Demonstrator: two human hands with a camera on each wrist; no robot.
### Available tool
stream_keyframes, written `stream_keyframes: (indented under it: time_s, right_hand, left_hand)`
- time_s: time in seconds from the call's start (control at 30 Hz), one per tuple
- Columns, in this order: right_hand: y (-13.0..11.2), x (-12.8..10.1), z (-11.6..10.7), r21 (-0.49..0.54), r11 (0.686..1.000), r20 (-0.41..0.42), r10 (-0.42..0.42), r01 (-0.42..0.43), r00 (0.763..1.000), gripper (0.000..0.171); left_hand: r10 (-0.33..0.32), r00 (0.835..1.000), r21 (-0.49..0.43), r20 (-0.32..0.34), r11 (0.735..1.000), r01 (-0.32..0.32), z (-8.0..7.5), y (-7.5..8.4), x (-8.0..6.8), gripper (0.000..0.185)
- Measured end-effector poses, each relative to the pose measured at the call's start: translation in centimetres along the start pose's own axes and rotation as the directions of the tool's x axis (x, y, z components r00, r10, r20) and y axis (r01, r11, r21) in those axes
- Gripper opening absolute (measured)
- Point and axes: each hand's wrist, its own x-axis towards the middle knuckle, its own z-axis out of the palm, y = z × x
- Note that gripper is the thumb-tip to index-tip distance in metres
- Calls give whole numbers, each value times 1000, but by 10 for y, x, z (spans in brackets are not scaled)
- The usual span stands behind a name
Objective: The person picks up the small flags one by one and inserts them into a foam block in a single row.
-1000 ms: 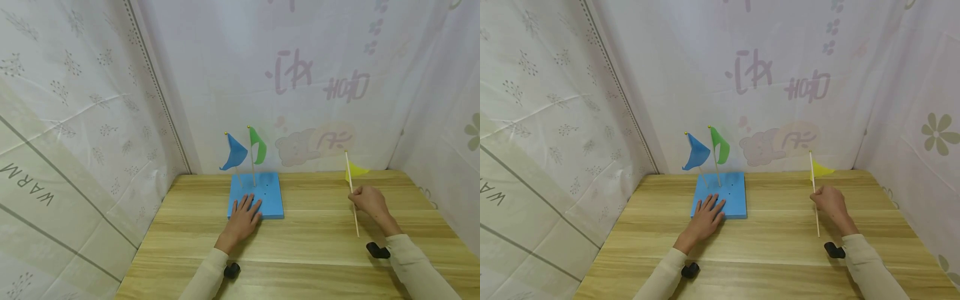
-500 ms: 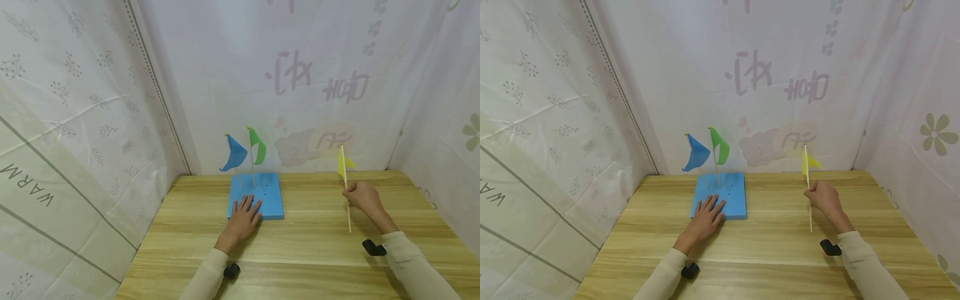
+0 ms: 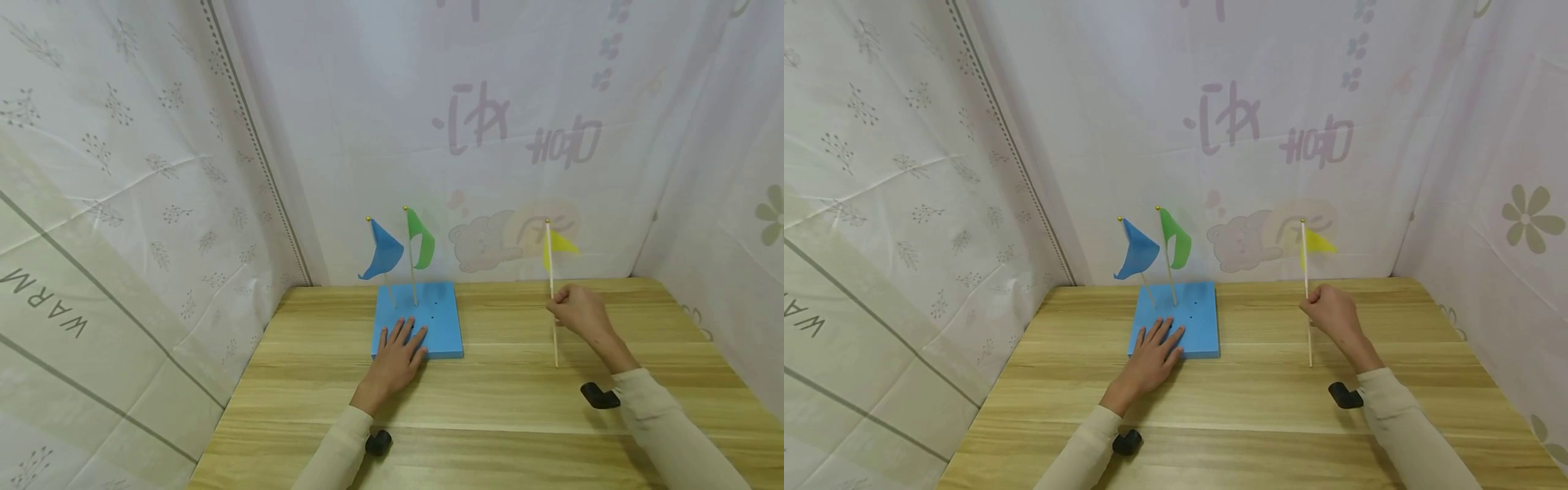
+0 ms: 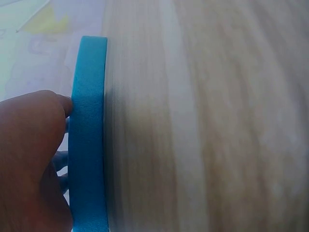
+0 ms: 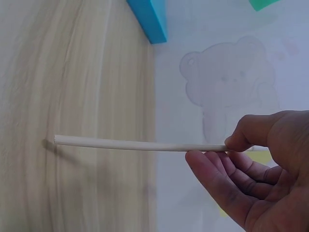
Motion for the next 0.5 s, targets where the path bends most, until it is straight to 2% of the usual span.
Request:
stream_keyframes:
  time_s: [0.5]
  right_hand:
    - [-31, 15, 10, 10, 999, 1, -43, 43, 999, 23]
  left_hand:
    - [-13, 1000, 3, 13, 1000, 13, -1, 1, -1, 53]
